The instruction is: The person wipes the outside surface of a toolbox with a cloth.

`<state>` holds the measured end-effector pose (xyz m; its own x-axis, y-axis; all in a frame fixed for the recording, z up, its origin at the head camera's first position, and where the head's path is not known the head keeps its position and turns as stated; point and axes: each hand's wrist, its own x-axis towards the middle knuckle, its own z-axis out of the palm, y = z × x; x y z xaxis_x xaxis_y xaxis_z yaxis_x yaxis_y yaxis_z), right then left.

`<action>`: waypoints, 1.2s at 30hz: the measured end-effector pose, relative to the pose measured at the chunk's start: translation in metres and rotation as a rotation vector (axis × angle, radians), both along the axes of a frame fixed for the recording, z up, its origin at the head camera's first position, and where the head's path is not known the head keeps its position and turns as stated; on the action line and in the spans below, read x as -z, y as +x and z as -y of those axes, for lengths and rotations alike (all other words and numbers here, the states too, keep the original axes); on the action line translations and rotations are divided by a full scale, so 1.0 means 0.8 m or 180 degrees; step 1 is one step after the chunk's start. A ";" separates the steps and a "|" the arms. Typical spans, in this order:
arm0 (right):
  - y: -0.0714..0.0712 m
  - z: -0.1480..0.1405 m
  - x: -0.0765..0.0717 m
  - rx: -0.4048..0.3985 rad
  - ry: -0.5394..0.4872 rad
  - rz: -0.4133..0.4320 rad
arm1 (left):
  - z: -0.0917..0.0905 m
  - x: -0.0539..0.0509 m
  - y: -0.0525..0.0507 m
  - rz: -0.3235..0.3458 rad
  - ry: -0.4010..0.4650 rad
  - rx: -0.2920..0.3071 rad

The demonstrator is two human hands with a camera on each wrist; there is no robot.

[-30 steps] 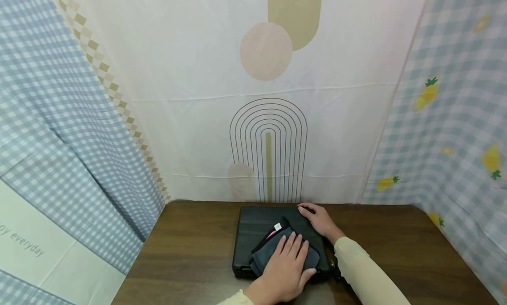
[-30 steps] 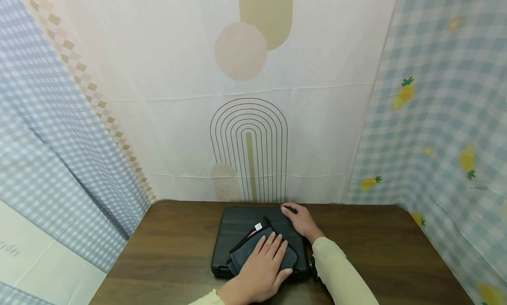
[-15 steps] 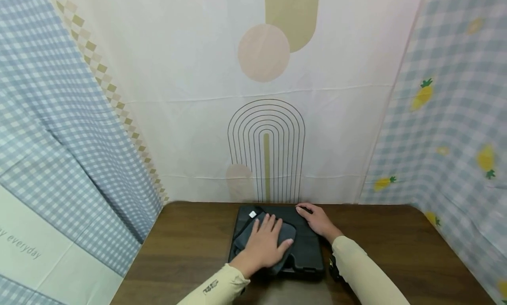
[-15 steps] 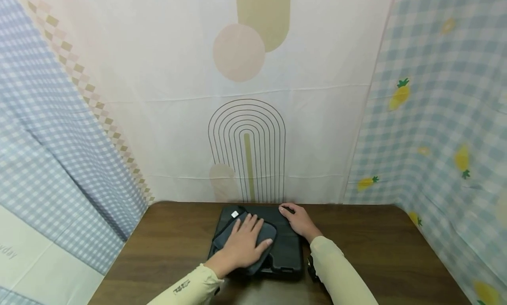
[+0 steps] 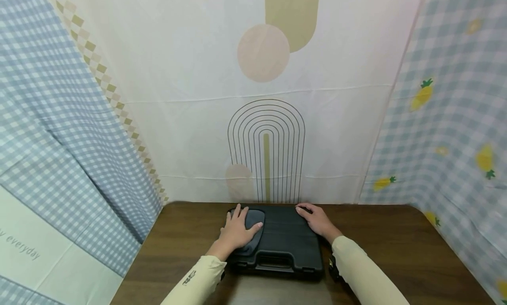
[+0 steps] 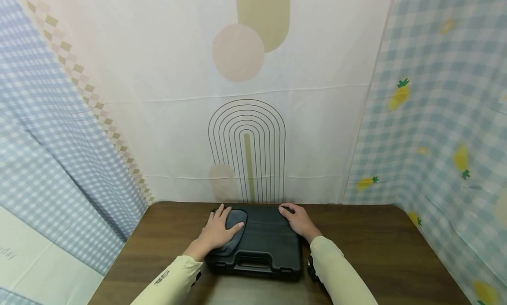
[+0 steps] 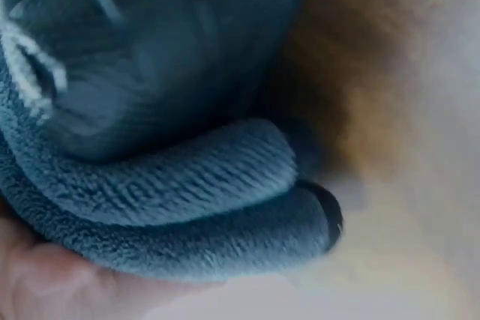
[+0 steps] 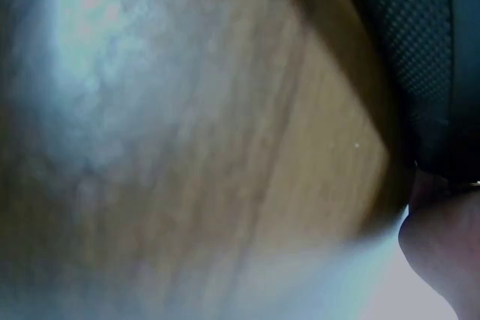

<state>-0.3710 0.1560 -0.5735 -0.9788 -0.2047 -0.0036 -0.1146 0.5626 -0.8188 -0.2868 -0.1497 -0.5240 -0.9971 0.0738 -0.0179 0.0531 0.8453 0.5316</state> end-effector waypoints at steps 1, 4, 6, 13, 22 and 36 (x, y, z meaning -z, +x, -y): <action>0.000 0.000 0.000 0.0001 -0.0017 -0.0006 | 0.002 0.001 -0.001 0.0003 0.0057 -0.0021; 0.000 -0.001 -0.001 0.0007 -0.0044 -0.0016 | 0.005 0.003 -0.003 -0.0034 0.0183 -0.0035; 0.000 0.000 -0.002 0.0000 -0.0046 -0.0010 | 0.006 0.003 -0.004 -0.0048 0.0205 -0.0047; 0.000 0.004 -0.003 -0.0041 0.0011 0.0035 | 0.018 0.003 -0.005 -0.0296 0.0239 -0.0320; 0.012 -0.007 -0.016 0.0179 0.0032 0.0015 | 0.059 -0.002 0.002 -0.0646 0.0221 -0.0519; 0.039 -0.065 -0.042 0.0453 0.0236 -0.0092 | 0.180 -0.004 0.027 -0.0705 -0.0320 -0.0743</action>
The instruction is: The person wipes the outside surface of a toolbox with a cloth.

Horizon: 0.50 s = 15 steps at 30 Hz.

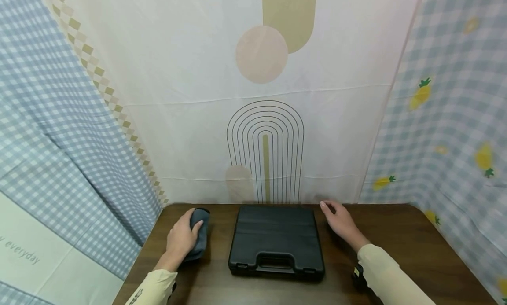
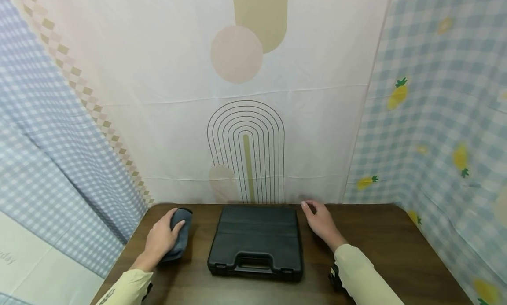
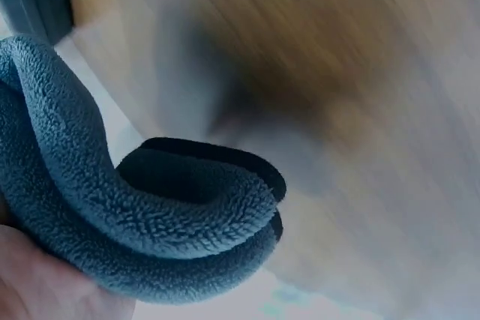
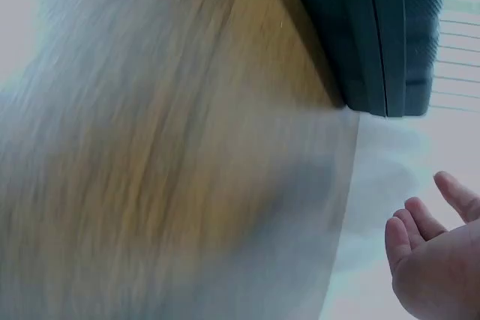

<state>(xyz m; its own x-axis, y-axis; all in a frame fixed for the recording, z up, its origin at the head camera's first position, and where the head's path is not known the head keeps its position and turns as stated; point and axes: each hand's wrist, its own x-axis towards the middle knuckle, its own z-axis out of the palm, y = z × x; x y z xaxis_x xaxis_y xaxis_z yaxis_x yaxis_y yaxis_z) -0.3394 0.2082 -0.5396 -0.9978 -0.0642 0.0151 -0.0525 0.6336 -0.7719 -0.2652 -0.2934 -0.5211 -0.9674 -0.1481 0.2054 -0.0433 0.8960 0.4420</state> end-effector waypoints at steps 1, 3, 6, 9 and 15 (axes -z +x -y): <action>0.001 -0.003 -0.001 0.0006 0.0025 0.0010 | 0.007 0.001 0.000 0.0039 -0.0035 0.0033; 0.001 -0.008 -0.005 0.0006 0.0095 0.0003 | 0.016 0.004 0.000 0.0169 -0.0089 0.0132; 0.001 -0.014 -0.009 0.0002 0.0168 -0.0024 | 0.016 0.013 0.001 0.0356 -0.0133 0.0305; 0.003 -0.016 -0.012 -0.0007 0.0204 -0.0080 | 0.008 0.022 0.003 0.0398 -0.0268 0.0458; 0.011 -0.011 -0.012 -0.0048 0.0219 -0.0197 | -0.005 0.044 0.007 0.0398 -0.0570 0.0561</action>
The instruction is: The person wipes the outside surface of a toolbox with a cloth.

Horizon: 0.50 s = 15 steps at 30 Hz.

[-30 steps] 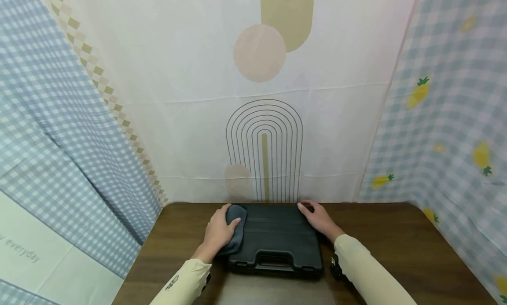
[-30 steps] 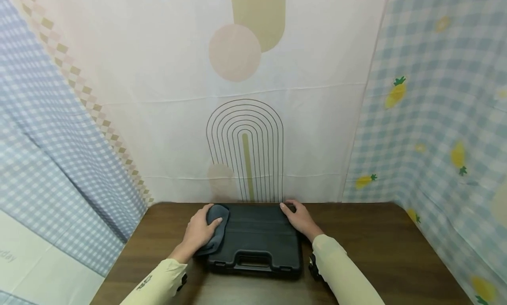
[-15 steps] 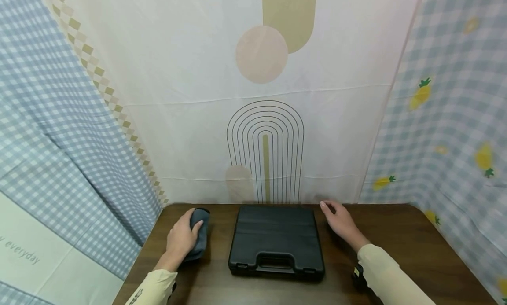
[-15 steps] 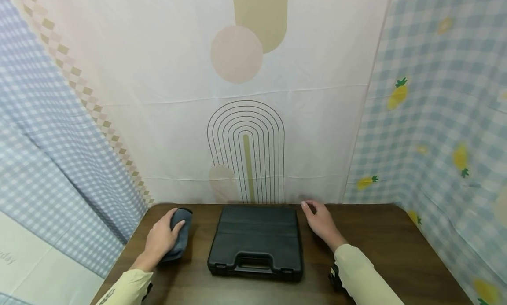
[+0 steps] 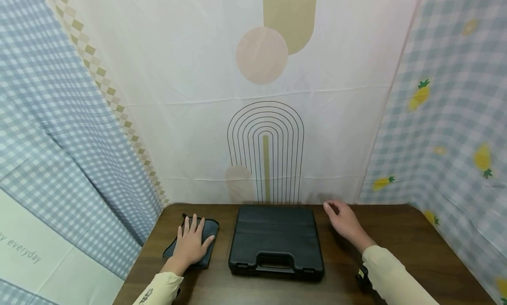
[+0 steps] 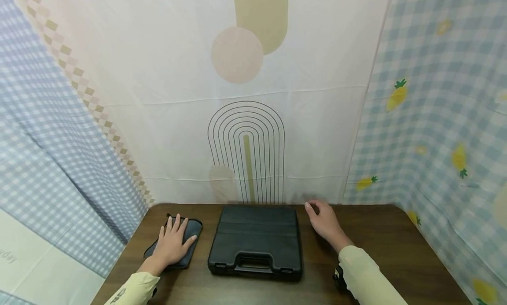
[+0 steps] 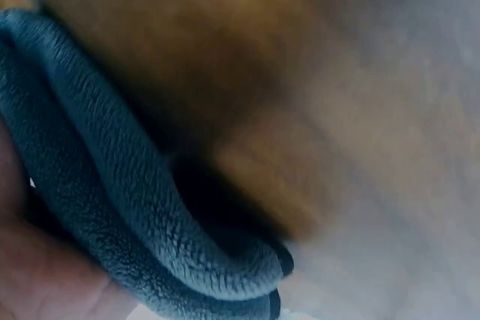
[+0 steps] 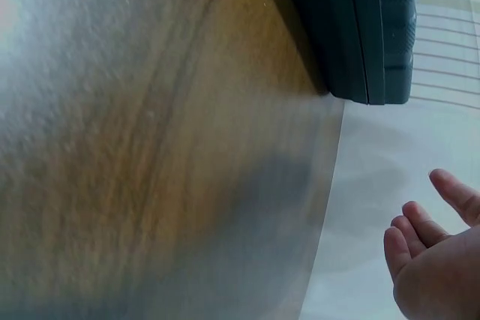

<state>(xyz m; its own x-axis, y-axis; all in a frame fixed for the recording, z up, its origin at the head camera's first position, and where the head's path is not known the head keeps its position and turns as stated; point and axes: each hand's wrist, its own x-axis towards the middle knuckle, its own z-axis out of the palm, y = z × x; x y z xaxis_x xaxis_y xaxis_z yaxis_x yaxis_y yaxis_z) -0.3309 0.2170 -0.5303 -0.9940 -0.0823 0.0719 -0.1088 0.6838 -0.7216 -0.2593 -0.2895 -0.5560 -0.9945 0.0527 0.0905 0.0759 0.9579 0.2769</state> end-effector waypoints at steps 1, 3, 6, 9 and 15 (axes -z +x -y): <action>0.001 0.002 0.001 -0.0015 -0.0006 -0.0027 | 0.000 0.004 0.000 0.0045 -0.0012 -0.0018; 0.003 0.006 0.002 -0.0047 -0.0017 -0.0089 | 0.000 0.011 0.000 0.0155 0.0008 -0.0053; 0.006 0.012 0.004 -0.0092 0.0007 -0.0211 | 0.002 0.020 -0.002 0.0326 0.0030 -0.0095; 0.011 0.017 0.004 -0.0110 0.0056 -0.0303 | 0.001 0.024 -0.002 0.0445 0.0035 -0.0108; 0.022 0.028 -0.003 -0.0122 0.0098 -0.0324 | -0.006 0.024 0.000 0.0579 0.0110 -0.0195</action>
<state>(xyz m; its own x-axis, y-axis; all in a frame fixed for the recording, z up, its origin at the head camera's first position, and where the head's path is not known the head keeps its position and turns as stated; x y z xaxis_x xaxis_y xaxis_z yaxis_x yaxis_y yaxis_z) -0.3135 0.1942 -0.5279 -0.9778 -0.1238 0.1693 -0.2070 0.6993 -0.6842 -0.2595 -0.2850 -0.5756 -0.9959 -0.0084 -0.0904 -0.0364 0.9489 0.3136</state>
